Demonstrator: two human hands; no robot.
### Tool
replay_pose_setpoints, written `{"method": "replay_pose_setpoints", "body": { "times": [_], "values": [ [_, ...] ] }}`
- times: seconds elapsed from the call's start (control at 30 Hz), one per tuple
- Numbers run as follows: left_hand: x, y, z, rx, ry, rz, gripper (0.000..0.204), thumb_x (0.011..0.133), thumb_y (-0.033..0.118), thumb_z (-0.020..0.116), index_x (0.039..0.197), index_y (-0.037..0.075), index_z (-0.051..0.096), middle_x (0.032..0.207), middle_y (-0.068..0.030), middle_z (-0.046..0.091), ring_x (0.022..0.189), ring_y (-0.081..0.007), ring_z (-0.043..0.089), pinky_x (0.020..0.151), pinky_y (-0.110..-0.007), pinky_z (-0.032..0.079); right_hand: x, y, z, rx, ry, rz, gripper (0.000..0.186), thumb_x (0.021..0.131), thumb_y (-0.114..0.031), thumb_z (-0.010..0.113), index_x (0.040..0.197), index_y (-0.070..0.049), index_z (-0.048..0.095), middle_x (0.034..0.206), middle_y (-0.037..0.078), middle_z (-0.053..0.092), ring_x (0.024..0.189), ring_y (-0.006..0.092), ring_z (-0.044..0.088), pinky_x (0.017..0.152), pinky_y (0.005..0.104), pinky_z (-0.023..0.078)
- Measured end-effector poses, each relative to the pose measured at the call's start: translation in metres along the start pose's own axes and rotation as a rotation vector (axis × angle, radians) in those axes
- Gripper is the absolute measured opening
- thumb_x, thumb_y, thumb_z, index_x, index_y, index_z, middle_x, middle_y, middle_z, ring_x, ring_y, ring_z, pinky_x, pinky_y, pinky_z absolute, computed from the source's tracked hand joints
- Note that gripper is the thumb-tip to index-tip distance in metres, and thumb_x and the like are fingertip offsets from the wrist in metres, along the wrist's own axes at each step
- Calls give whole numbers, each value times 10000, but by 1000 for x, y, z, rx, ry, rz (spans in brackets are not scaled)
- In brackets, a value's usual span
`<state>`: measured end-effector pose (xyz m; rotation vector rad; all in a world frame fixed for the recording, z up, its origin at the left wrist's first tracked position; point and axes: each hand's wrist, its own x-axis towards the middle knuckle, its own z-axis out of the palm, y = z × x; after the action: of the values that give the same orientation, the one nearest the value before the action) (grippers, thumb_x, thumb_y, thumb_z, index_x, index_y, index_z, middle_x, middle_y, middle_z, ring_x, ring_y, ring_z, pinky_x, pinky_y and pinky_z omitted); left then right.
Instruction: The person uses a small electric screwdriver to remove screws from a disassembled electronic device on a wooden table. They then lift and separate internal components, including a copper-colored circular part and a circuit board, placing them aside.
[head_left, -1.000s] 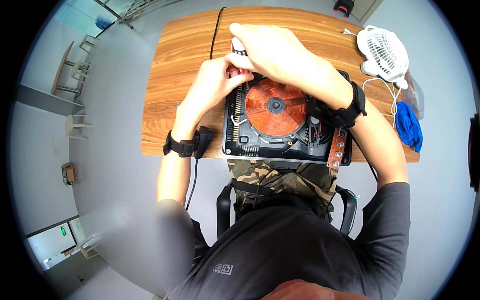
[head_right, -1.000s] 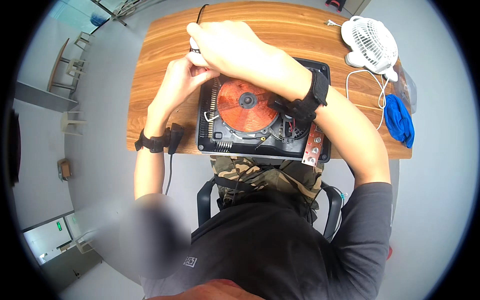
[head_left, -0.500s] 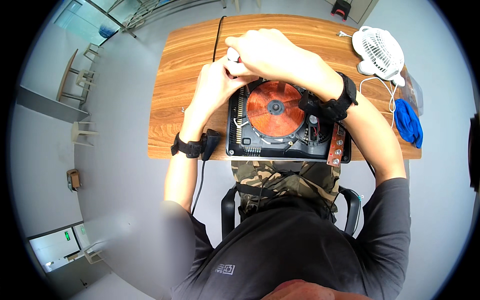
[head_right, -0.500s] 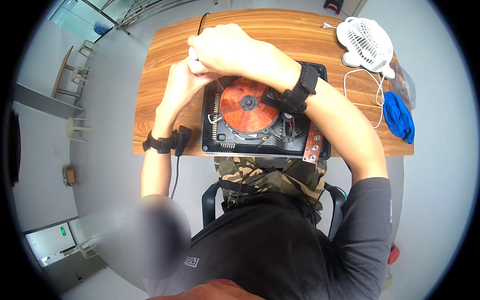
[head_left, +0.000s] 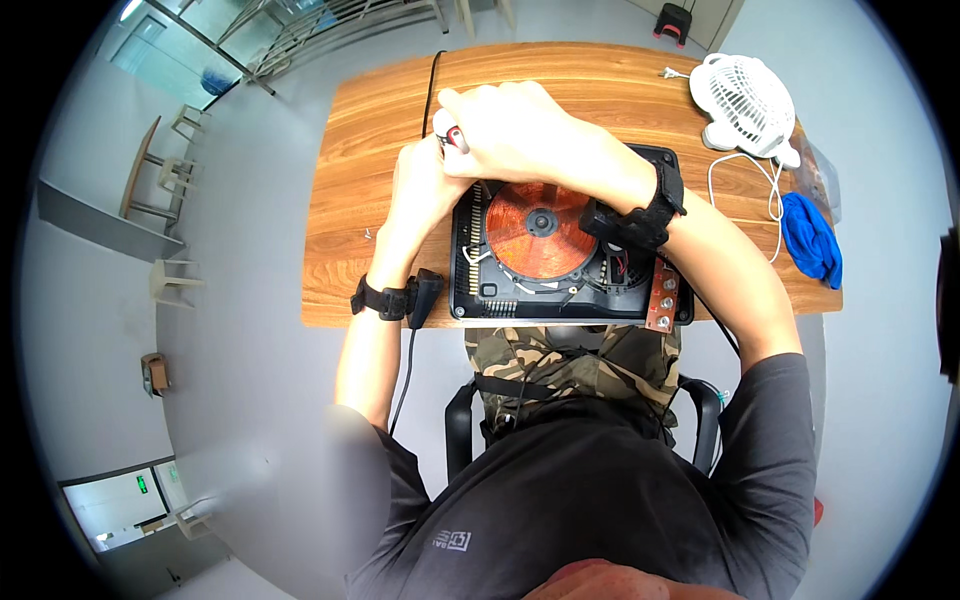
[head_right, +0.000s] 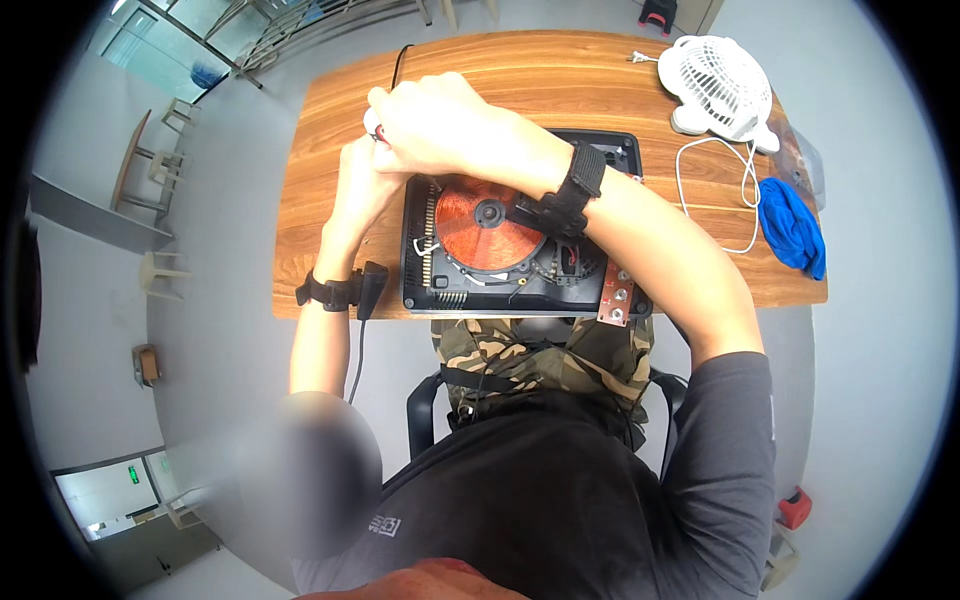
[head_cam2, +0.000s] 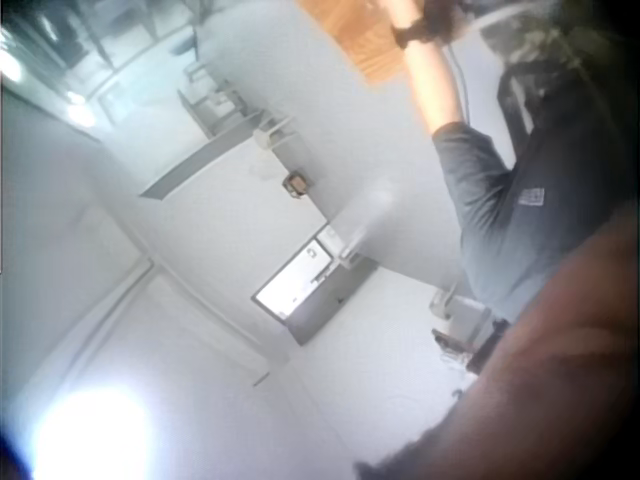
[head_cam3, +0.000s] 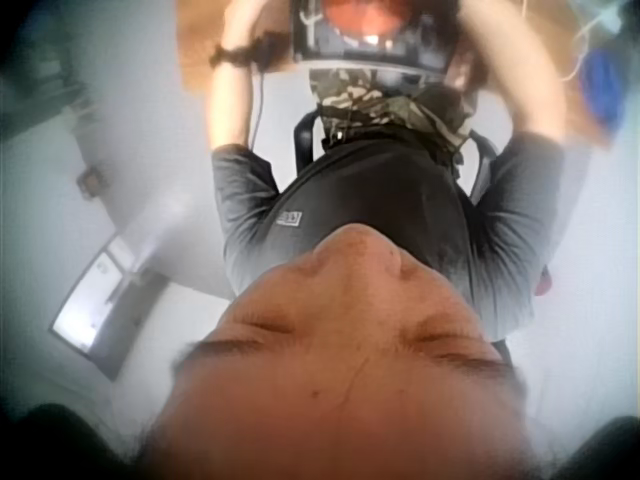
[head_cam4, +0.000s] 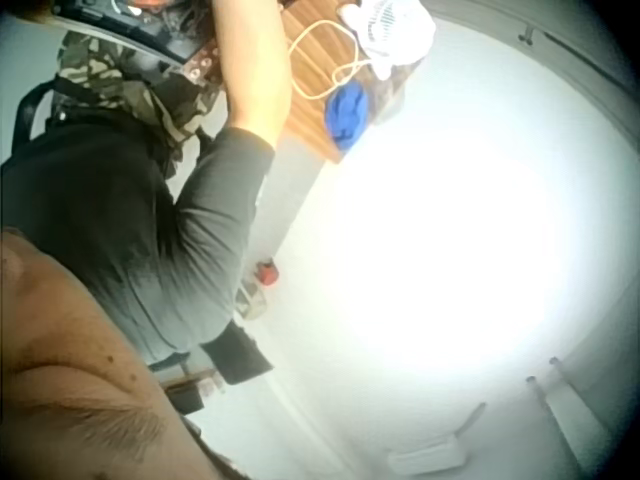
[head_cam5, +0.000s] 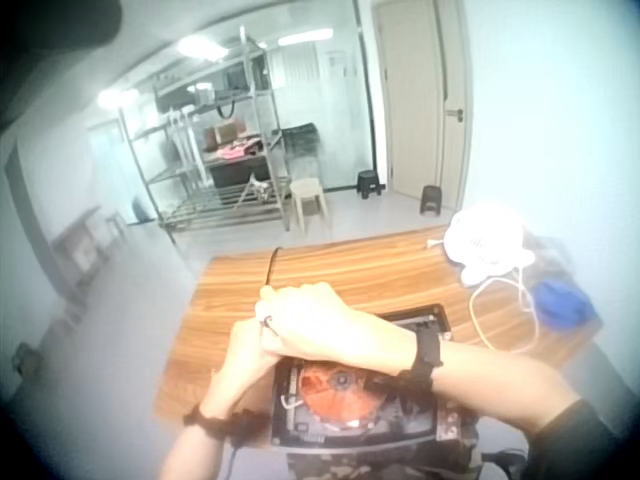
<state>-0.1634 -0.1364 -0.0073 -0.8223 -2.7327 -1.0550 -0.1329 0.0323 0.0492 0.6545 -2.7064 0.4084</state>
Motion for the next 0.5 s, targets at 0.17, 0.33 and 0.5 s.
{"method": "replay_pose_setpoints", "body": {
  "times": [0.17, 0.33, 0.5],
  "values": [
    [-3, -8, -11, -325, -153, 27, 306, 854, 220, 809, 983, -39, 709, 825, -137, 734, 737, -192, 702, 719, -350, 554, -2, -2, -17, 38, -137, 78, 445, 889, -406, 626, 1059, 4, 654, 857, 207, 743, 831, 373, 741, 746, 476, 587],
    [-1, -3, 2, -270, -75, 99, 315, 854, 240, 834, 935, -29, 691, 723, -68, 661, 641, -138, 607, 659, -313, 520, 1, 1, -31, -74, -173, 115, 484, 919, -469, 635, 1059, -7, 657, 882, 205, 744, 853, 367, 741, 744, 473, 588],
    [-2, 9, 12, -43, 13, 35, 363, 811, 291, 884, 941, 20, 682, 693, -14, 592, 641, -126, 554, 625, -311, 489, -4, 19, -13, -7, -17, -55, 368, 989, -363, 601, 1148, -32, 620, 943, 180, 710, 845, 388, 723, 722, 497, 583]
  ]
}}
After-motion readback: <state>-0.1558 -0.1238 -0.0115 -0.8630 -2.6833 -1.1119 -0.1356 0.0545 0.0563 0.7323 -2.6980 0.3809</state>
